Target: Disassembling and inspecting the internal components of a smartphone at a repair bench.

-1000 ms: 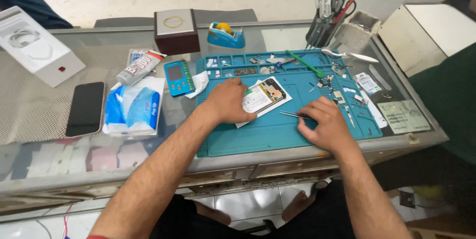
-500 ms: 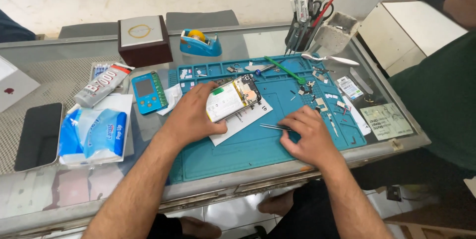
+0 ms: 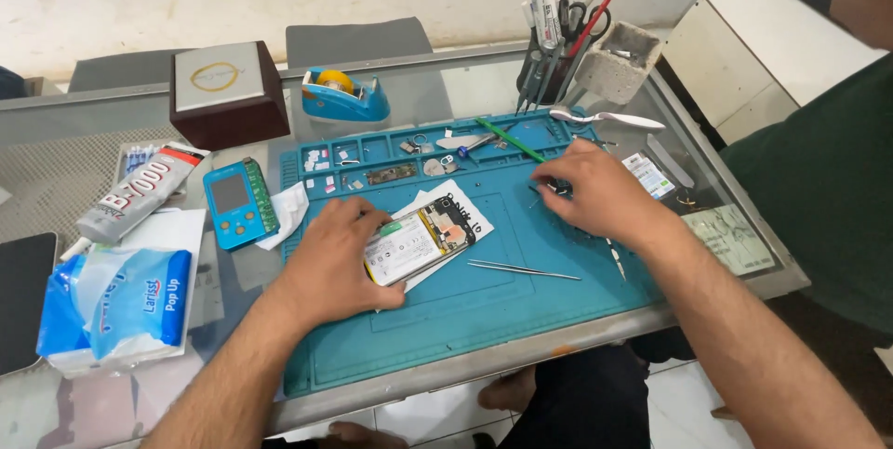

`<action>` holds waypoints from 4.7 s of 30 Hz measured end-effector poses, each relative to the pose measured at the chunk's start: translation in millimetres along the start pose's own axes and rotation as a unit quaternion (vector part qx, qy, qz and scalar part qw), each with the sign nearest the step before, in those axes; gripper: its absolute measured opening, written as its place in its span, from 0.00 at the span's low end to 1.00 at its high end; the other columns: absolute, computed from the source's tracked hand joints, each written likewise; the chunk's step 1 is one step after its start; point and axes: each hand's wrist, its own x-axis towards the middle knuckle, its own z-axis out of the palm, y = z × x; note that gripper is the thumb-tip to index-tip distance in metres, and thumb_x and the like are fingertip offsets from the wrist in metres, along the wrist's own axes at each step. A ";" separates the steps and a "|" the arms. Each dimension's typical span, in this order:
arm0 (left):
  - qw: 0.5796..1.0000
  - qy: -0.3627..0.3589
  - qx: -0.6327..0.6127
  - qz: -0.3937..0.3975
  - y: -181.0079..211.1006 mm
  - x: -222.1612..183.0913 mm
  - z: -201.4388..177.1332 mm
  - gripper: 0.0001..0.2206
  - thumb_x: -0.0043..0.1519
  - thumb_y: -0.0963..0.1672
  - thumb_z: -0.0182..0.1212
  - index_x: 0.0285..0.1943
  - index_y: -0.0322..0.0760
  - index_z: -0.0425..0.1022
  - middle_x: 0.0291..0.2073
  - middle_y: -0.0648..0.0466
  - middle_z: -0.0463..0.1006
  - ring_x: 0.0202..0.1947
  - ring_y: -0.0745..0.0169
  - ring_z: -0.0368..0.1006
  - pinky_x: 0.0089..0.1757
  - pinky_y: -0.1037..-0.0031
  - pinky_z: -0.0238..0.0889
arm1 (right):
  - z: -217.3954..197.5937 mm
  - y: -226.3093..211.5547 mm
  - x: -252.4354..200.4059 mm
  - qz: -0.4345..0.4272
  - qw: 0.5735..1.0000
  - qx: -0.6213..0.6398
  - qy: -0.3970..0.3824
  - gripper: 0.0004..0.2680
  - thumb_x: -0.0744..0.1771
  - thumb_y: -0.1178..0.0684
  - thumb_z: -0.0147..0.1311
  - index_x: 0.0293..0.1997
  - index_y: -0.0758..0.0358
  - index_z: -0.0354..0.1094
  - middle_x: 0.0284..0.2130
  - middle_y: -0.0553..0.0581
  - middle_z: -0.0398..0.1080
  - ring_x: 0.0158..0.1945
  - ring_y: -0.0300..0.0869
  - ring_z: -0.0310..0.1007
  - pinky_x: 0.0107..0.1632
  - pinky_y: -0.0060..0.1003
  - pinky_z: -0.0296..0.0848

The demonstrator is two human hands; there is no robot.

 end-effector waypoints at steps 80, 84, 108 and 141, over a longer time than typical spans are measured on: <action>0.999 0.000 0.002 -0.032 4.7 -4.2 -1.9 0.37 0.45 0.58 0.74 0.54 0.27 0.79 0.40 0.43 0.77 0.44 0.47 0.74 0.43 0.60 0.73 | 58.0 -83.3 -61.1 0.031 0.982 0.054 0.178 0.05 0.64 0.56 0.65 0.42 0.58 0.80 0.37 0.56 0.81 0.19 0.41 0.75 0.21 0.31 0.71; 0.995 0.040 -0.094 -0.017 4.2 0.2 22.2 0.41 0.39 0.56 0.80 0.56 0.25 0.74 0.42 0.46 0.68 0.45 0.49 0.70 0.43 0.64 0.72 | 64.2 -112.5 -94.9 0.045 0.970 0.137 0.196 0.03 0.64 0.56 0.63 0.37 0.58 0.80 0.30 0.51 0.80 0.20 0.38 0.73 0.25 0.29 0.73; 0.981 0.052 -0.184 -0.023 115.3 38.0 20.3 0.30 0.41 0.54 0.69 0.49 0.38 0.71 0.44 0.48 0.79 0.46 0.48 0.74 0.38 0.59 0.68 | 91.6 -96.2 -122.8 0.167 0.828 0.497 0.199 0.08 0.64 0.68 0.44 0.35 0.72 0.75 0.19 0.62 0.72 0.17 0.42 0.68 0.20 0.31 0.67; 0.959 0.268 0.018 0.090 -26.4 -17.3 -21.4 0.14 0.61 0.47 0.67 0.46 0.32 0.81 0.35 0.49 0.77 0.41 0.53 0.70 0.40 0.63 0.67 | 99.2 -100.4 -124.9 0.165 0.838 0.476 0.208 0.08 0.65 0.68 0.47 0.35 0.70 0.76 0.25 0.62 0.75 0.19 0.42 0.71 0.21 0.30 0.67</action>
